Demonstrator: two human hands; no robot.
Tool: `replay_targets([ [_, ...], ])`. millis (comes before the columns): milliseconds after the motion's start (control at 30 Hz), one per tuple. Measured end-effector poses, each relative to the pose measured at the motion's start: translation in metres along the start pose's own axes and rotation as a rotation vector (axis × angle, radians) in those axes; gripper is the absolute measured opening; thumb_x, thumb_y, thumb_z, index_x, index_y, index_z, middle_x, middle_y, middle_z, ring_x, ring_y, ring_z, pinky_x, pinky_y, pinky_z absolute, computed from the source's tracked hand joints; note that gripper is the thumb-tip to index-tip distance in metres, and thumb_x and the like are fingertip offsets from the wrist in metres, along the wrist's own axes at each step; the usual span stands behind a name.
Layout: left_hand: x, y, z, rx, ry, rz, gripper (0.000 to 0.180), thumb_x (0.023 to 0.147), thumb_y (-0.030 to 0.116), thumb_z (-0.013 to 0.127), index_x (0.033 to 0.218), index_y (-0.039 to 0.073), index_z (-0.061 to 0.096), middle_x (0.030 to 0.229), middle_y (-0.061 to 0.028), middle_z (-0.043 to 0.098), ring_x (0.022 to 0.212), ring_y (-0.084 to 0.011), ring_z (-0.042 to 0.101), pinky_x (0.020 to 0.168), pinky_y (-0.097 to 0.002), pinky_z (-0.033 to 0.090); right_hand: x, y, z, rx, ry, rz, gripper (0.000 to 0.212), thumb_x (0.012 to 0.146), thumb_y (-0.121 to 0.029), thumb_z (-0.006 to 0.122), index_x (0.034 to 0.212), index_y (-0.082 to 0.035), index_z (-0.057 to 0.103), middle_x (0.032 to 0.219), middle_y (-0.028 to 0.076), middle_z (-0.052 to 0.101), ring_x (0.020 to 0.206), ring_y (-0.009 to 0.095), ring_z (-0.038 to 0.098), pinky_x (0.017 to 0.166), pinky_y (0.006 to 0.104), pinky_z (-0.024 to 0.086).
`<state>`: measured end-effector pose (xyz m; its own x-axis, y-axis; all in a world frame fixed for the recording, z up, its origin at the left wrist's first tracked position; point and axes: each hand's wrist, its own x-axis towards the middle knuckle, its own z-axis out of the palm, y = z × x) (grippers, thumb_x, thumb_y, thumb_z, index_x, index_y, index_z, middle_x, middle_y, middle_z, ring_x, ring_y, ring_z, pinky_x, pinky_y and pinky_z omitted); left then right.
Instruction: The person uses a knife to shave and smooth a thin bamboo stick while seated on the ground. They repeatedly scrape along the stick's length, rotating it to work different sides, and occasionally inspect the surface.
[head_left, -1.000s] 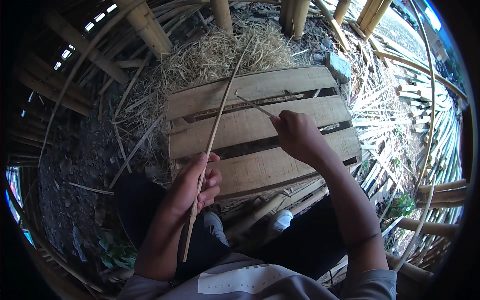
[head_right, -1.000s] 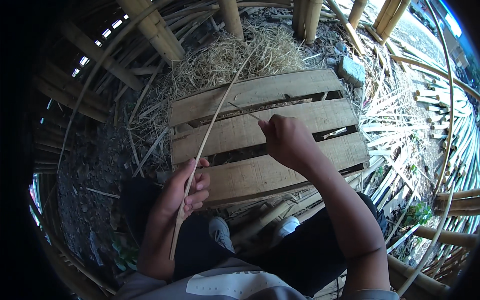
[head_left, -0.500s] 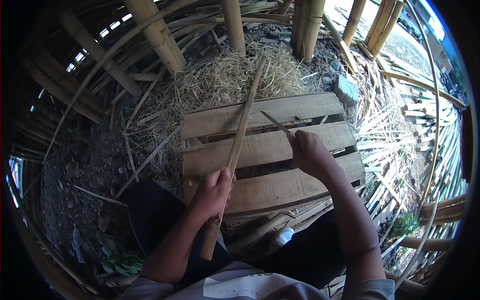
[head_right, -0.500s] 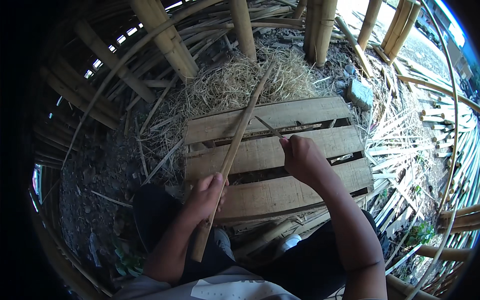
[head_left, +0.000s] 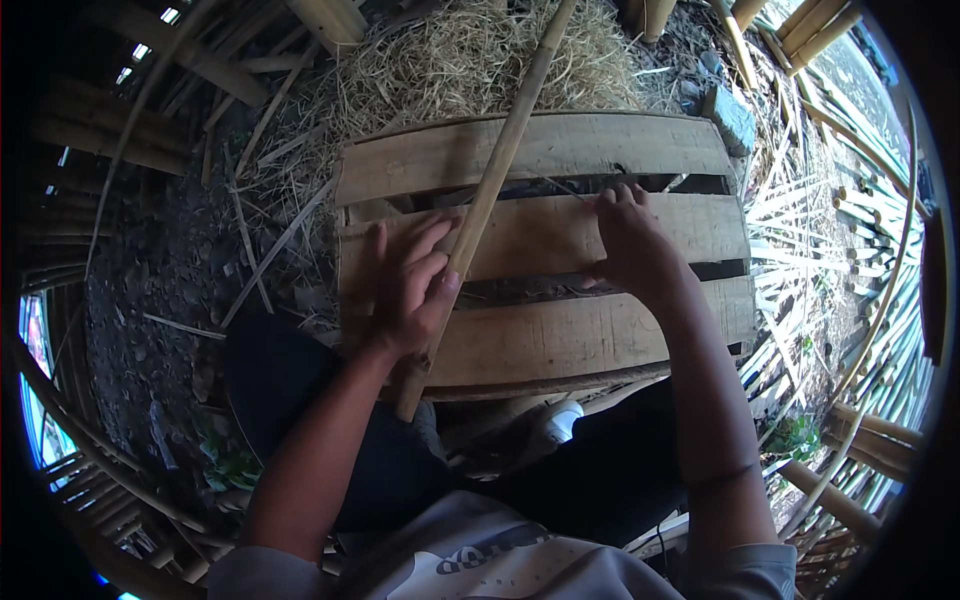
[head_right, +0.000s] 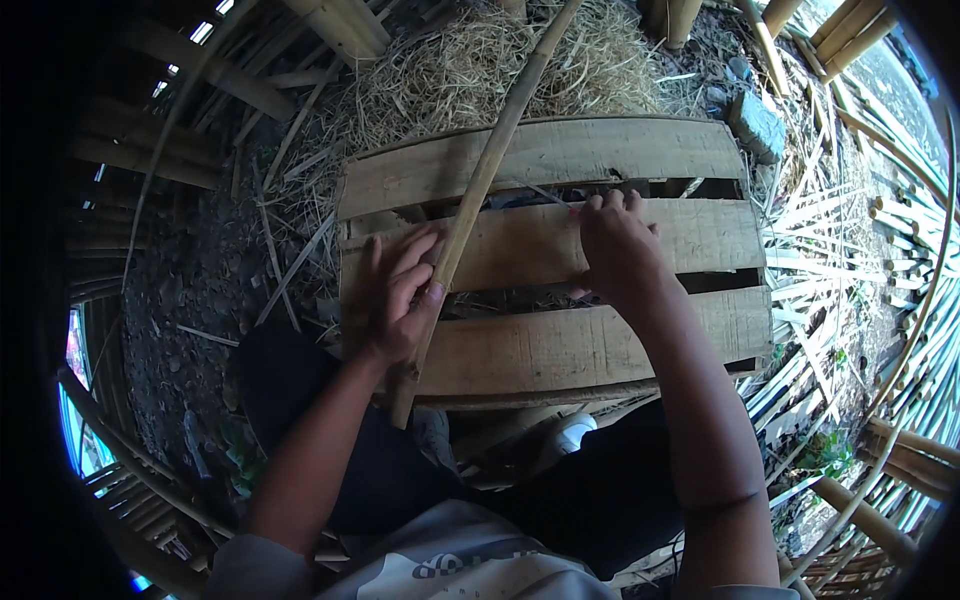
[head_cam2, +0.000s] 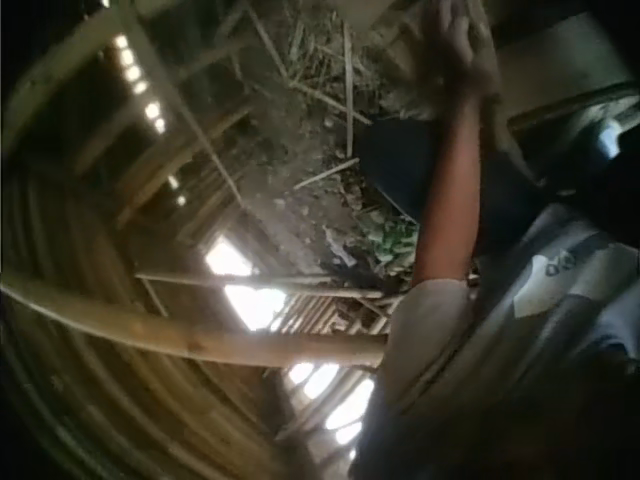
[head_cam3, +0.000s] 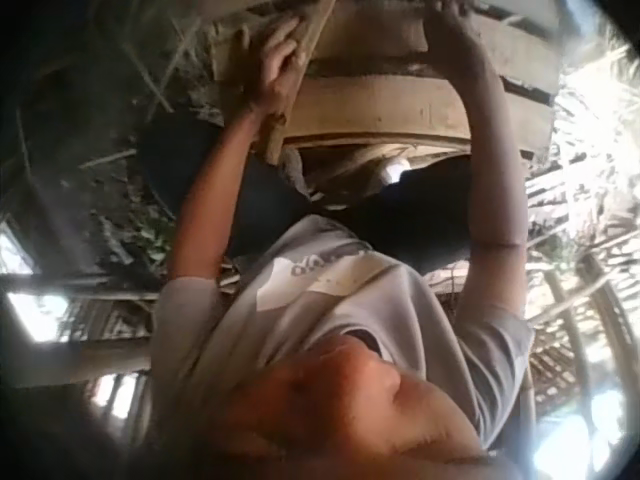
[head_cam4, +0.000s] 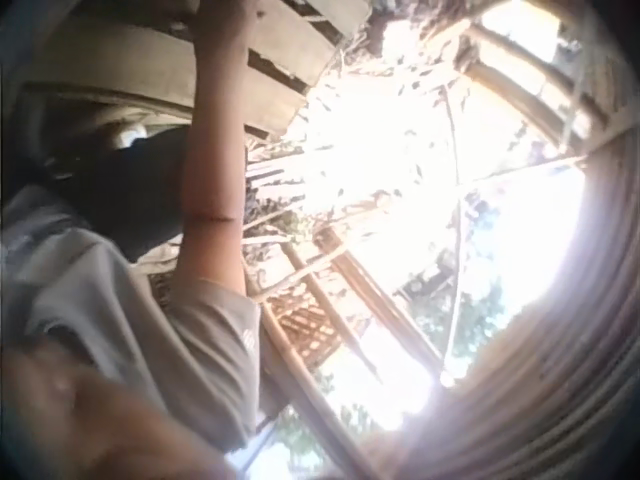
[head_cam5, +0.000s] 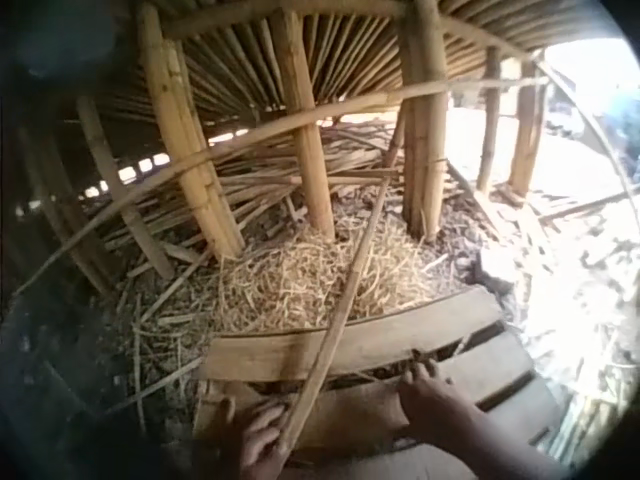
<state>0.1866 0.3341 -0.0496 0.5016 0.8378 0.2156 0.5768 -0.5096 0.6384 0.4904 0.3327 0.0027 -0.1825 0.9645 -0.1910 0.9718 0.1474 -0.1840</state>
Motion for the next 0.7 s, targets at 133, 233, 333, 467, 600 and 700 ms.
replay_targets([
  [133, 0.007, 0.005, -0.004, 0.008, -0.023, -0.013, 0.027, 0.093, 0.023, 0.058, 0.08, 0.0, 0.064, 0.146, -0.016, 0.056, 0.145, -0.0333, 0.044, 0.12, -0.0652, 0.001, 0.003, 0.009, 0.007, 0.033, 0.024, -0.012, 0.09, 0.05, -0.027, 0.1, 0.124, 0.003, 0.059, 0.12, 0.02, 0.06, 0.119, 0.038, 0.055, 0.101, 0.0452, 0.051],
  [233, 0.007, 0.004, -0.004, -0.001, -0.029, -0.027, 0.028, 0.092, 0.025, 0.058, 0.08, 0.0, 0.065, 0.146, -0.0166, 0.056, 0.145, -0.0332, 0.043, 0.121, -0.0637, 0.0, 0.002, 0.006, 0.003, 0.037, 0.062, -0.005, 0.087, 0.053, -0.027, 0.1, 0.124, 0.003, 0.06, 0.119, 0.019, 0.061, 0.12, 0.037, 0.055, 0.098, 0.0453, 0.054],
  [333, 0.007, -0.002, -0.007, -0.027, -0.034, -0.033, 0.029, 0.091, 0.026, 0.058, 0.079, 0.0, 0.065, 0.146, -0.0172, 0.056, 0.146, -0.0329, 0.042, 0.121, -0.0624, -0.002, 0.002, 0.007, 0.001, 0.031, 0.087, -0.001, 0.084, 0.054, -0.027, 0.1, 0.123, 0.002, 0.061, 0.118, 0.017, 0.061, 0.12, 0.037, 0.055, 0.097, 0.0441, 0.055],
  [467, 0.012, 0.004, -0.008, -0.048, -0.056, -0.05, 0.029, 0.088, 0.027, 0.059, 0.079, 0.0, 0.064, 0.146, -0.0184, 0.056, 0.146, -0.0327, 0.042, 0.122, -0.0612, -0.004, 0.005, 0.013, -0.014, 0.046, 0.02, -0.019, 0.081, 0.056, -0.032, 0.099, 0.121, -0.001, 0.063, 0.116, 0.014, 0.062, 0.118, 0.033, 0.057, 0.096, 0.0417, 0.055],
  [600, 0.011, 0.005, -0.009, -0.058, -0.045, -0.052, 0.028, 0.088, 0.026, 0.059, 0.078, 0.0, 0.064, 0.146, -0.0188, 0.056, 0.147, -0.0326, 0.042, 0.122, -0.0606, -0.004, 0.005, 0.012, -0.02, 0.057, 0.021, -0.004, 0.083, 0.054, -0.037, 0.1, 0.121, -0.001, 0.064, 0.114, 0.012, 0.063, 0.117, 0.03, 0.059, 0.096, 0.041, 0.055],
  [700, 0.012, 0.002, -0.009, -0.067, -0.041, -0.052, 0.028, 0.087, 0.026, 0.06, 0.079, 0.0, 0.064, 0.146, -0.0188, 0.057, 0.147, -0.0326, 0.042, 0.122, -0.0605, -0.004, 0.006, 0.021, -0.01, 0.077, 0.113, -0.063, 0.081, 0.053, -0.033, 0.1, 0.116, -0.001, 0.061, 0.109, 0.012, 0.064, 0.115, 0.032, 0.06, 0.094, 0.043, 0.054],
])
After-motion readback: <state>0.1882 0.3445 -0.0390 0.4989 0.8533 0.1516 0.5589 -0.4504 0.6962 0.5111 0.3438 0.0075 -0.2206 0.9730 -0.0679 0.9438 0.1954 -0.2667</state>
